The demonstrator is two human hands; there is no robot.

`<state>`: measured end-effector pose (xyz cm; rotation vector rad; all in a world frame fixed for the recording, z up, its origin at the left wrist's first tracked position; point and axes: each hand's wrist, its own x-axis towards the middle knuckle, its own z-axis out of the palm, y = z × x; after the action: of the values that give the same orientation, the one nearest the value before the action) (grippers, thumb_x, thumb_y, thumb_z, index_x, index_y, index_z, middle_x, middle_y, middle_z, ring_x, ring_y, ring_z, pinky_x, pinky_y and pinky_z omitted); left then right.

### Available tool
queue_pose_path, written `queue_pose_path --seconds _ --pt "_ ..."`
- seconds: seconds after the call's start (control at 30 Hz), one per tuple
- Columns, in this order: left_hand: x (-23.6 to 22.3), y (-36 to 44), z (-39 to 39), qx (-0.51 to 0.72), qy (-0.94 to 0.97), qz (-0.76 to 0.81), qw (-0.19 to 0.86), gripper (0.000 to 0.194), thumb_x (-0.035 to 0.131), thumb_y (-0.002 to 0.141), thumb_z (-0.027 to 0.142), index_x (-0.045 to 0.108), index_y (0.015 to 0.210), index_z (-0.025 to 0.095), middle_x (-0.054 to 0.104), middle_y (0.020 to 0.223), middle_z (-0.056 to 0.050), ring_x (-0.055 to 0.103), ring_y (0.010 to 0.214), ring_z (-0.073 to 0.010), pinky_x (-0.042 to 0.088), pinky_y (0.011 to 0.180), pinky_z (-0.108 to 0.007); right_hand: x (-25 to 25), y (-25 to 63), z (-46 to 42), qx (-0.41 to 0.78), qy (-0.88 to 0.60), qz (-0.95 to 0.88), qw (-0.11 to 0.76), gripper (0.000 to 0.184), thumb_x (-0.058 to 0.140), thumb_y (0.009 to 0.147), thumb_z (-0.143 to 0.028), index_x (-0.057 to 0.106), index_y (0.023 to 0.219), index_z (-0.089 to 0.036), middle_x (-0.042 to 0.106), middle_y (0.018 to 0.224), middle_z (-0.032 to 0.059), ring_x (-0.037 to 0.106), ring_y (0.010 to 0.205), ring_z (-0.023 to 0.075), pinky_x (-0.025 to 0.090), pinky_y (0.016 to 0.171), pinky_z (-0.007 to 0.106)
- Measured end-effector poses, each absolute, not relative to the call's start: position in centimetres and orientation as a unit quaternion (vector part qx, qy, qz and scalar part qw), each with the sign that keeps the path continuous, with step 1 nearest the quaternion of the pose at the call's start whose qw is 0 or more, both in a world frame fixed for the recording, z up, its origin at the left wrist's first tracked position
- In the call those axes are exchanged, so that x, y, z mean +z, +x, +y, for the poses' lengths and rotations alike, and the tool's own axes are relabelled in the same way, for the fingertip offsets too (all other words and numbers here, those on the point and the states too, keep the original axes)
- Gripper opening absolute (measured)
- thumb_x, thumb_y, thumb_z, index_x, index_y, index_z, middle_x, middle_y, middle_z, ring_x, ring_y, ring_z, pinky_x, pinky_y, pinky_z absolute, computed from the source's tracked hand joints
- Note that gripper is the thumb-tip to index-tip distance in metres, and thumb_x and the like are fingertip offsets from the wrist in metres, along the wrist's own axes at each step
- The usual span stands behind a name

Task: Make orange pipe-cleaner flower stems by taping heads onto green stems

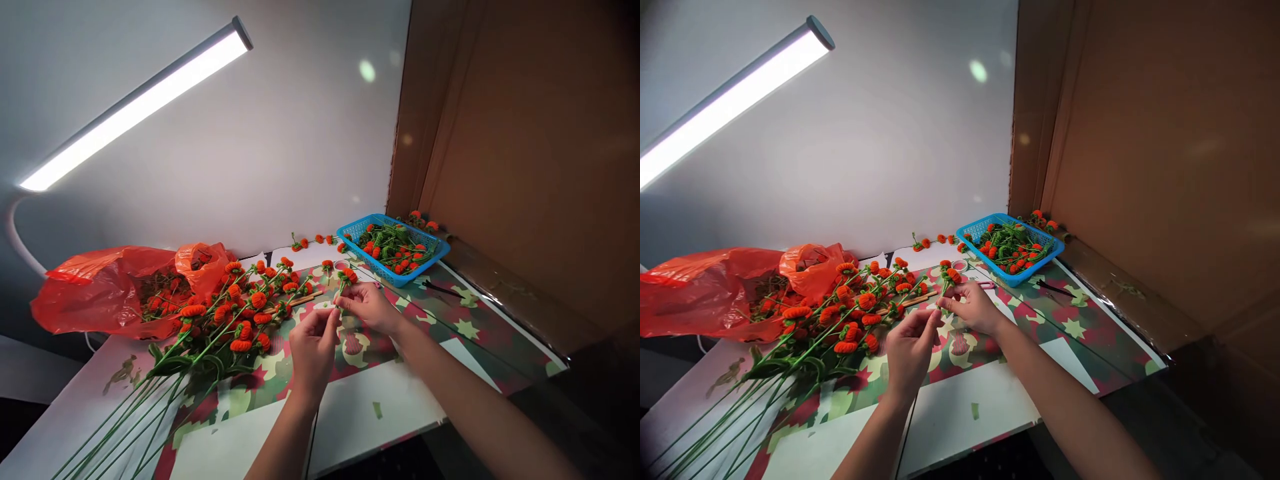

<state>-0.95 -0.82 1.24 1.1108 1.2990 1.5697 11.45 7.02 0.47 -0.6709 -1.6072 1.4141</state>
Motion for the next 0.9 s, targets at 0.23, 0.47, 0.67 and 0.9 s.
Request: queue_pose_path --seconds 0.23,0.47,0.67,0.9 --pt "1.1 -1.8 -0.3 0.566 0.227 0.291 0.738 0.02 0.067 0.075 0.028 0.055 0.072 0.013 0.04 0.053 0.008 0.022 0.033 0.0027 0.021 0.034 -0.01 1.5 11.3 5.8 0.624 -0.219 -0.615 0.429 0.028 0.069 0.071 -0.045 0.065 0.071 -0.017 0.061 0.067 0.0006 0.055 0.068 0.0144 0.044 0.066 0.028" --pt "1.2 -1.2 -0.5 0.579 0.297 0.408 0.64 0.032 0.071 0.069 0.04 0.055 0.063 0.013 0.046 0.05 0.006 0.032 0.035 -0.0009 0.025 0.035 -0.014 1.1 11.1 6.2 0.616 -0.256 -0.604 0.437 0.031 0.074 0.065 -0.046 0.062 0.067 -0.017 0.057 0.064 -0.0016 0.052 0.065 0.0123 0.043 0.064 0.026" --pt "0.9 -1.1 -0.7 0.624 0.383 0.465 0.497 0.028 0.072 0.067 0.04 0.063 0.066 0.013 0.052 0.051 0.003 0.037 0.038 -0.003 0.027 0.038 -0.017 0.9 10.8 6.3 0.632 -0.28 -0.574 0.44 0.033 0.076 0.061 -0.046 0.063 0.068 -0.017 0.059 0.067 -0.0007 0.053 0.066 0.0123 0.043 0.065 0.027" --pt "1.0 -1.0 -0.2 0.572 0.205 0.287 0.741 0.025 0.072 0.066 0.033 0.059 0.066 0.011 0.036 0.046 0.009 0.015 0.031 0.0022 0.018 0.03 -0.012 0.9 10.1 5.5 0.683 -0.207 -0.556 0.426 0.033 0.07 0.07 -0.047 0.068 0.073 -0.015 0.057 0.064 -0.0009 0.053 0.065 0.0112 0.042 0.068 0.026"
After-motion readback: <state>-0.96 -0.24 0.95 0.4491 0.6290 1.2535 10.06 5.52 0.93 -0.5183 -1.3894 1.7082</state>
